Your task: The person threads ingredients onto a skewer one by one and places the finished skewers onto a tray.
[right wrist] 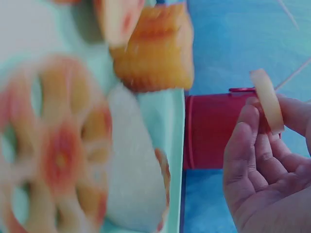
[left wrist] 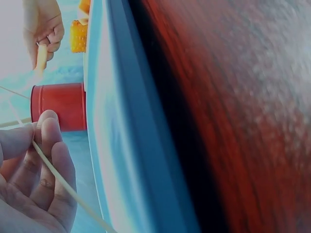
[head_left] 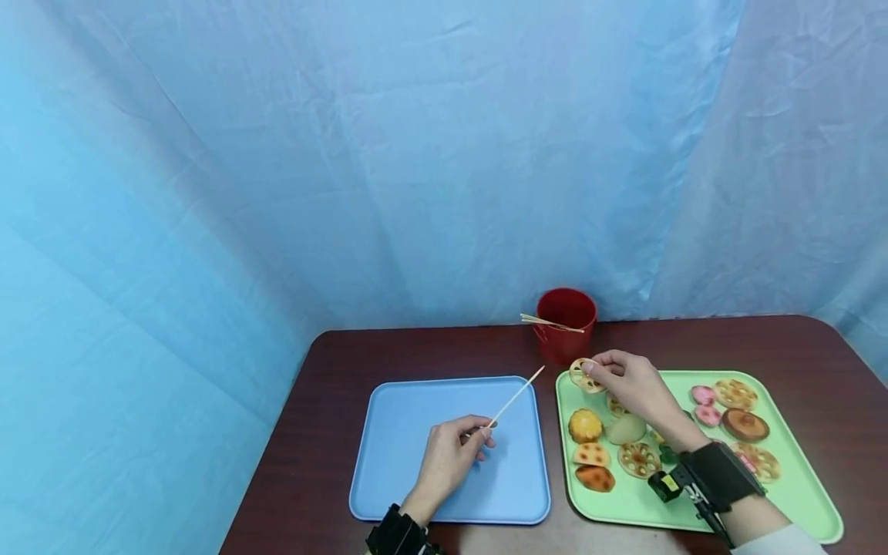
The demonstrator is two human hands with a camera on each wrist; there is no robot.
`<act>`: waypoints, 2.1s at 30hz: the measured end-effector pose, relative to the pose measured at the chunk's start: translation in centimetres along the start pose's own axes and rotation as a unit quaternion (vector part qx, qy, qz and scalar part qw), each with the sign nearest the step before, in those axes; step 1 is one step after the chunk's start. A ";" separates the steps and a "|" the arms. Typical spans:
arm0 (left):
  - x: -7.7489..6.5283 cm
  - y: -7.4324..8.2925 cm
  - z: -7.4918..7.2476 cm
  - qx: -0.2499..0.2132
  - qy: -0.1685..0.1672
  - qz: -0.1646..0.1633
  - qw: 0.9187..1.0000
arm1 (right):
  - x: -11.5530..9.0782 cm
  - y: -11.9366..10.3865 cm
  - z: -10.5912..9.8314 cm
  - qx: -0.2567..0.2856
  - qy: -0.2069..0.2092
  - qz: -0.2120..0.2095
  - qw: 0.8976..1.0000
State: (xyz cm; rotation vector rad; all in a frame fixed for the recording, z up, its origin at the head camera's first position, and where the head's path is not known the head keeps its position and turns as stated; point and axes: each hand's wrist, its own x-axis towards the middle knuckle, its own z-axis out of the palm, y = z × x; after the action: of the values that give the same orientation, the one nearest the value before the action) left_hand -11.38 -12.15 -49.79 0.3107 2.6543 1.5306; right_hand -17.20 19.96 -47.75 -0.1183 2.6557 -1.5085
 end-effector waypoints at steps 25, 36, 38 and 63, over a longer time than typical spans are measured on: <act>-0.1 1.6 1.0 0.038 -0.018 0.042 0.998 | -1.6 -1.9 0.2 0.191 0.014 0.056 0.980; 0.1 1.3 1.3 0.032 -0.028 0.029 0.999 | -1.8 -2.1 0.4 0.172 0.007 0.046 0.984; 0.1 1.3 1.3 0.031 -0.028 0.030 0.999 | -1.9 -2.1 0.5 0.164 0.008 0.043 0.986; 0.5 2.2 1.9 0.005 0.013 0.021 1.000 | -2.9 -2.1 1.5 0.182 -0.004 0.026 0.983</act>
State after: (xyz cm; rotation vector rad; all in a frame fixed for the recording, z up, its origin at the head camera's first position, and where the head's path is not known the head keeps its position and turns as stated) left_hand -11.27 -9.32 -48.80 0.3522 2.6924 1.5439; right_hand -14.07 17.92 -46.62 -0.0291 2.3063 -1.9347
